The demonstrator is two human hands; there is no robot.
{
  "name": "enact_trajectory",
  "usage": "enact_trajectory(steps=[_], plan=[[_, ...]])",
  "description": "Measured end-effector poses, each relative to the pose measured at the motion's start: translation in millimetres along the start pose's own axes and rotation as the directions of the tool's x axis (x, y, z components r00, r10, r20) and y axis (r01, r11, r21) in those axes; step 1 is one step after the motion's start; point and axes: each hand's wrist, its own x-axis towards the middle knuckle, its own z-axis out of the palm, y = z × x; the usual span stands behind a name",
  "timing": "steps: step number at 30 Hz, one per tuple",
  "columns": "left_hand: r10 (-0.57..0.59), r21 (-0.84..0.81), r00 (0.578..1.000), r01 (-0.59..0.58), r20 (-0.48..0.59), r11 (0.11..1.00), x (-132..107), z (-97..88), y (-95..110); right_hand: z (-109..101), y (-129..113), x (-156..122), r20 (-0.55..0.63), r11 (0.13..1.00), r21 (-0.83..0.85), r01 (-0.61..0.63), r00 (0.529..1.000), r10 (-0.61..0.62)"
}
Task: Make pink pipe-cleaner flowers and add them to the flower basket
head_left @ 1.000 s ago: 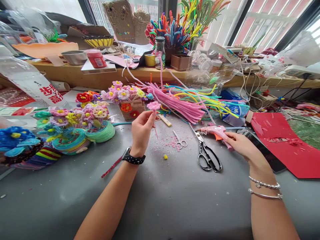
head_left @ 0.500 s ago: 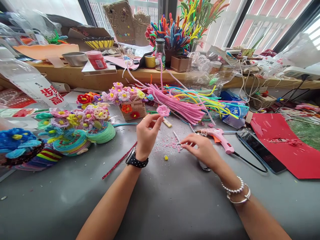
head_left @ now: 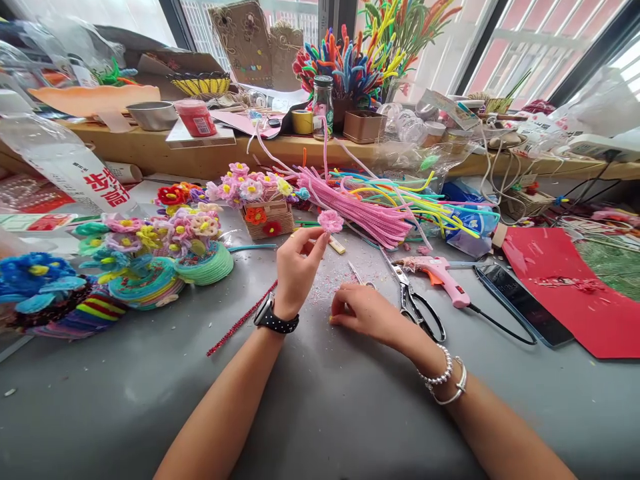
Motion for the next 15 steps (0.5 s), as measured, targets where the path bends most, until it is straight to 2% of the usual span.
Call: enact_trajectory(steps=[2, 4, 7, 9, 12, 15], plan=[[0.042, 0.047, 0.999, -0.041, -0.011, 0.998, 0.6, -0.7, 0.9, -1.6, -0.2, -2.7, -0.070, 0.995, 0.099, 0.009, 0.998, -0.002], [0.127, 0.119, 0.992, -0.126, -0.003, 0.985, 0.5, -1.2, 3.3, -6.2, 0.9, -5.6, -0.174, 0.969, 0.247, -0.022, 0.982, 0.067], [0.285, 0.176, 0.955, -0.295, 0.081, 0.939, -1.6, 0.0, 7.8, -15.9, 7.3, -10.1, -0.291, 0.859, 0.510, -0.049, 0.930, 0.226], [0.351, 0.151, 0.925, -0.371, 0.142, 0.916, -3.7, 1.9, 10.0, -22.7, 13.7, -12.8, -0.369, 0.762, 0.647, 0.007, 0.878, 0.304], [0.388, 0.094, 0.900, -0.411, 0.198, 0.907, -6.3, 4.4, 11.7, -31.0, 21.7, -15.9, -0.504, 0.679, 0.720, 0.139, 0.778, 0.375], [0.387, 0.070, 0.889, -0.414, 0.247, 0.908, -7.6, 4.9, 11.9, -36.3, 24.2, -18.3, -0.567, 0.683, 0.707, 0.184, 0.725, 0.392]])
